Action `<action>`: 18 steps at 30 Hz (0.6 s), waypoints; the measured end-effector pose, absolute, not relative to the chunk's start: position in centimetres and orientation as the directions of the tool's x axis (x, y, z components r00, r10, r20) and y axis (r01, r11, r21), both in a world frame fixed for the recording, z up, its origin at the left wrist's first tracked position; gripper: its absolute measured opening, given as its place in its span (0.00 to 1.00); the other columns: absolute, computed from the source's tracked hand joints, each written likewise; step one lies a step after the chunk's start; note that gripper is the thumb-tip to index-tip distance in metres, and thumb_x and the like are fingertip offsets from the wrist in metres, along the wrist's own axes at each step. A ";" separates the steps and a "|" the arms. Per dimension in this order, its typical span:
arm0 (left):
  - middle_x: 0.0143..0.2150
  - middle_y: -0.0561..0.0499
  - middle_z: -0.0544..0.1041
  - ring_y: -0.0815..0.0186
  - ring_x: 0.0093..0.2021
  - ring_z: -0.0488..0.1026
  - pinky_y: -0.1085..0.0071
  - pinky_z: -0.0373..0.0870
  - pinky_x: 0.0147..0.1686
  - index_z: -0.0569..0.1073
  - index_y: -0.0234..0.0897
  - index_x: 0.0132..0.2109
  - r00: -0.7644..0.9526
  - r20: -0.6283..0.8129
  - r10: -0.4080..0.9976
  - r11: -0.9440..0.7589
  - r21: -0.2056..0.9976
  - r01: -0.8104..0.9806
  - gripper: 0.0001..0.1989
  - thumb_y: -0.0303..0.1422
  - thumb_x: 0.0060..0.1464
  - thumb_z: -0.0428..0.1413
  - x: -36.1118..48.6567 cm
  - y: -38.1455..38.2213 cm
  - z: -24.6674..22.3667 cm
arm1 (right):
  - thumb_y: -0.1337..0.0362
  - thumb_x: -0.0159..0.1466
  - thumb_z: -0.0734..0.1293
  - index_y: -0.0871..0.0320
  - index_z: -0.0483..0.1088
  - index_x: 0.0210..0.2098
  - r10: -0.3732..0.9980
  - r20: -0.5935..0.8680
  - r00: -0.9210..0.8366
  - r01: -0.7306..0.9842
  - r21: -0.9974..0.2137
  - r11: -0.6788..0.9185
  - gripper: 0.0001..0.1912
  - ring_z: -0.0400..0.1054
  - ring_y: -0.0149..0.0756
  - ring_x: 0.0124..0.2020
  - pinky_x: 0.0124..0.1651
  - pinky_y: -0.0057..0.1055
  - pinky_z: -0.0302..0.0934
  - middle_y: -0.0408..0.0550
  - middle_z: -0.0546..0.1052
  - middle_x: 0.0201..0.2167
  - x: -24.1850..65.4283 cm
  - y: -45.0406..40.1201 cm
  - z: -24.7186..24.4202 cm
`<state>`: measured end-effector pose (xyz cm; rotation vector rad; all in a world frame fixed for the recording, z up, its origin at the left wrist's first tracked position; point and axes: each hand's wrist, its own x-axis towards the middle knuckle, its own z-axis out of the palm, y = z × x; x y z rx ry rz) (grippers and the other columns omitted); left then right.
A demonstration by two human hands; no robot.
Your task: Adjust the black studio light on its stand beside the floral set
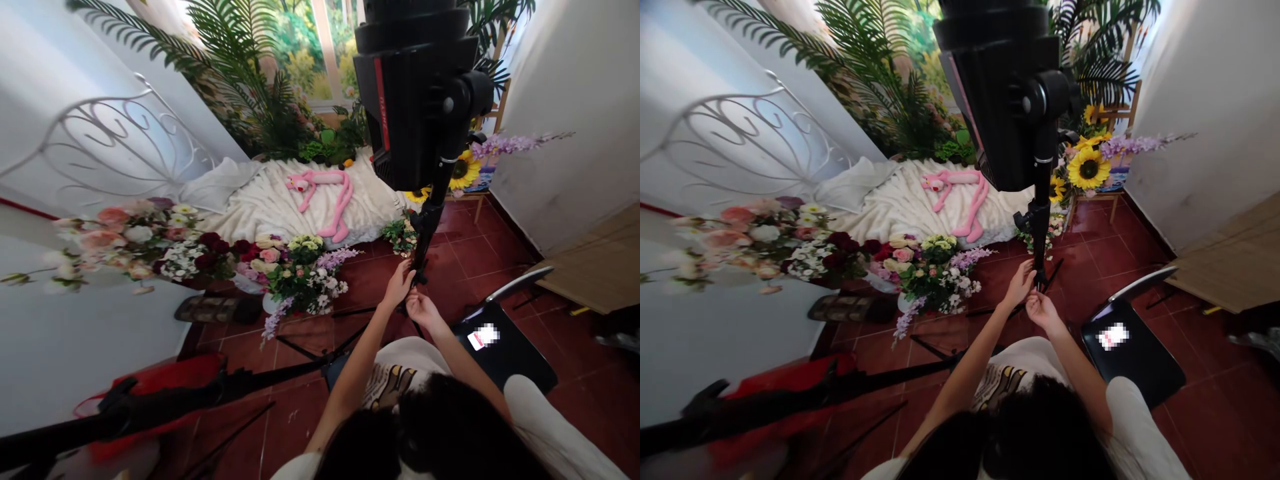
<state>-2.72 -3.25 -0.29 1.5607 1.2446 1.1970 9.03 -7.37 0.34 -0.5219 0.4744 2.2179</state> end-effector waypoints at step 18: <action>0.42 0.51 0.79 0.62 0.45 0.76 0.65 0.69 0.50 0.73 0.42 0.43 -0.772 -0.069 0.632 0.457 0.838 0.298 0.19 0.49 0.59 0.46 -24.2 -31.9 -2.0 | 0.70 0.58 0.64 0.55 0.66 0.27 0.361 -0.619 -0.697 -0.251 -0.260 -0.932 0.05 0.63 0.24 0.19 0.21 0.19 0.61 0.38 0.70 0.20 0.4 -7.5 0.6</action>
